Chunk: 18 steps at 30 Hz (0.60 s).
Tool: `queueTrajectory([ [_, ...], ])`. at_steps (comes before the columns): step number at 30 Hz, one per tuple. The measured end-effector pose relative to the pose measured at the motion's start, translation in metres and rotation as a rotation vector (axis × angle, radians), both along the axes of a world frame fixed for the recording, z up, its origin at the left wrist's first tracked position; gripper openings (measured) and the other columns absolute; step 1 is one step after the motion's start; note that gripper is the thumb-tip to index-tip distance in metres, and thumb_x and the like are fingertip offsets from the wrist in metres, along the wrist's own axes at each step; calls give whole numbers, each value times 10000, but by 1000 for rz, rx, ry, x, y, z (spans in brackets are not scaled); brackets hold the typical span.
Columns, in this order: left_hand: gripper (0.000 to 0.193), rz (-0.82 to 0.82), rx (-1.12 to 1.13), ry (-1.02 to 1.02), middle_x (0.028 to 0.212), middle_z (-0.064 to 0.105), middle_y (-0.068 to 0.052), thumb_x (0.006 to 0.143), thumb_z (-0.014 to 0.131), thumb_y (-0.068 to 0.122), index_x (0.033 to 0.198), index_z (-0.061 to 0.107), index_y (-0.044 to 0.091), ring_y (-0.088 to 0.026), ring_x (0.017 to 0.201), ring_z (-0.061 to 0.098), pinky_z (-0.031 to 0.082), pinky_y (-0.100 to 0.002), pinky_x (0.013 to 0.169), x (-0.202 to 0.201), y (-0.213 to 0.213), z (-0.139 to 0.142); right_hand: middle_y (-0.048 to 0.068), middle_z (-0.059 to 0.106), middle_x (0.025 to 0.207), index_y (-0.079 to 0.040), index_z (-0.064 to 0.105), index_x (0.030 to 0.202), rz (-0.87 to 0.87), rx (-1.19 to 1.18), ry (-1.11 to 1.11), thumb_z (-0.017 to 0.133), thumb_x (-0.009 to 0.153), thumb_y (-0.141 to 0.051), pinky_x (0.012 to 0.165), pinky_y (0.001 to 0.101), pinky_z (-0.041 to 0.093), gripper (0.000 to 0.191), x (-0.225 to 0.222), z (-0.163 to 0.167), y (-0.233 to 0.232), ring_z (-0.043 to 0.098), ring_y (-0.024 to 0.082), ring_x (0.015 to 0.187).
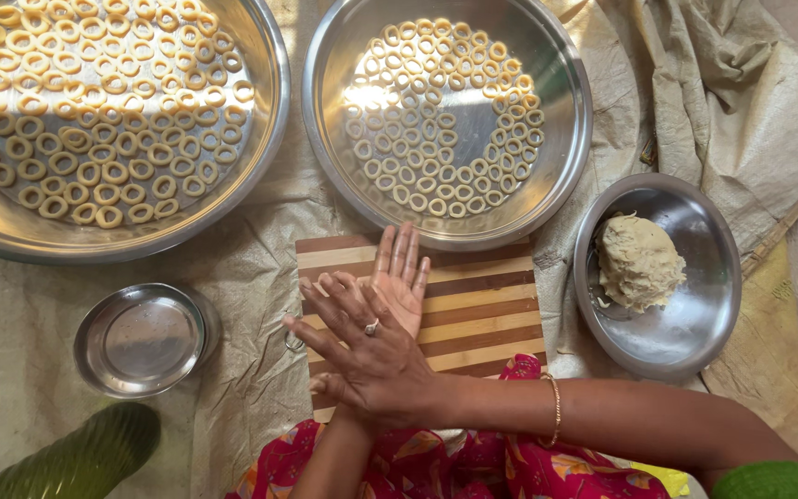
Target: The person rolls small pieces of dough into thin ropes and joins the ends to form rings, placing them into metal trays. The person repeats this process continuously, arranging the rings in neat rows.
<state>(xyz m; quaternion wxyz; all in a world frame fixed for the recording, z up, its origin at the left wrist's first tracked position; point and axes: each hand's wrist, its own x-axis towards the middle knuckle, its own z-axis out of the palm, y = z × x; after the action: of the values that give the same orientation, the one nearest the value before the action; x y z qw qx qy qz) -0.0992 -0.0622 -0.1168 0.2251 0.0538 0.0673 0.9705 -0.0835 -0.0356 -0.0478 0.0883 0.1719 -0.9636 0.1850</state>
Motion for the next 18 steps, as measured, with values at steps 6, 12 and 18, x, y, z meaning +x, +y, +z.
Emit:
queueTrajectory([
  [6,809,-61,-17,-231,1731,108,-83,972,304,679,1646,84,288,-298,1594,109,100,-512,1283,13,-5,-5,128,49,1776,-274,272,1620,-26,-58,-101,163,1149,-530,1341,610,-31,547,-22,-3,20,4,353,1667],
  [12,917,-126,-50,-87,1759,100,-96,989,233,765,1674,90,171,-241,1620,71,80,-466,1309,5,4,-15,170,70,1762,-167,247,1657,17,-232,-253,168,1084,-595,1319,555,-41,720,5,-2,0,27,327,1640],
  [18,955,-166,-60,-164,1738,108,-145,938,243,787,1659,76,184,-285,1605,122,144,-495,1286,23,-2,-16,165,97,1771,-119,203,1662,-82,-178,-96,162,1128,-567,1349,538,-32,698,-23,-16,24,38,330,1660],
])
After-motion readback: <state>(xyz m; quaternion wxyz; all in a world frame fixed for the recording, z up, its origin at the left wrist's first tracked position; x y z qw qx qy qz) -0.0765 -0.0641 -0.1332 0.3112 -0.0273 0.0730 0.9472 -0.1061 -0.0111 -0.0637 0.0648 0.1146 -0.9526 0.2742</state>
